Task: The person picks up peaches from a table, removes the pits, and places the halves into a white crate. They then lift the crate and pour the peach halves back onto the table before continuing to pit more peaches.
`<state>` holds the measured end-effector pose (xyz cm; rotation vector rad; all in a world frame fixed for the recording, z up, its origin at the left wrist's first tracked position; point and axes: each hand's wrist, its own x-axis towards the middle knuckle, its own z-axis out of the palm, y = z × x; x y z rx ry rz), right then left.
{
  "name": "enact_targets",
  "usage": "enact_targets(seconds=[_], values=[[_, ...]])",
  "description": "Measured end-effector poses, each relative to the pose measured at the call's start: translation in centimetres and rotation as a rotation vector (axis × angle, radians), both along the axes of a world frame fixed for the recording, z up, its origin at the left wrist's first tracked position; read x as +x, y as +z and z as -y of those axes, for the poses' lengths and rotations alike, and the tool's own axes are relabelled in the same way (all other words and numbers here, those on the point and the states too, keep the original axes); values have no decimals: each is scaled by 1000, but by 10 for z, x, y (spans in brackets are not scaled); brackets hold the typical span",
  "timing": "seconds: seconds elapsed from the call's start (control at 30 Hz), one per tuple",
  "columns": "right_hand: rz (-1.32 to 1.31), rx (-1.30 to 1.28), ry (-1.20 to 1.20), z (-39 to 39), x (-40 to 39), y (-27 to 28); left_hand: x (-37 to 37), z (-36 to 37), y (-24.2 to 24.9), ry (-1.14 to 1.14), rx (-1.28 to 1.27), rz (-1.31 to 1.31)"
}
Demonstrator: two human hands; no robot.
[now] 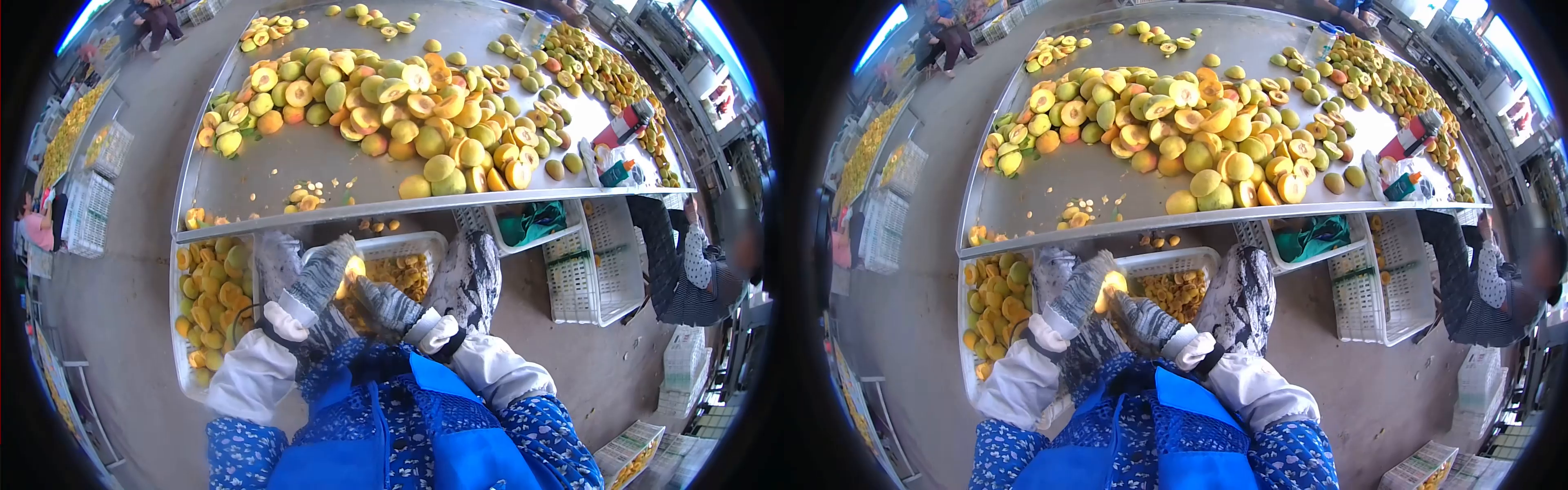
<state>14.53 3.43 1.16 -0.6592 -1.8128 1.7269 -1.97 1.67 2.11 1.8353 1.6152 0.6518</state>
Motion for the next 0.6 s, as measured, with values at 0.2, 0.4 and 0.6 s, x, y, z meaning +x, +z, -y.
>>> enact_targets(seconds=[0.2,0.4,0.6], values=[[-243,-962,61,-4,-13,2,21,-1,-12,499,361,347],[-1,-1009,246,-18,3,0,25,8,5,550,124,866],[-276,-1300,547,-14,12,-40,28,10,17,445,75,821]])
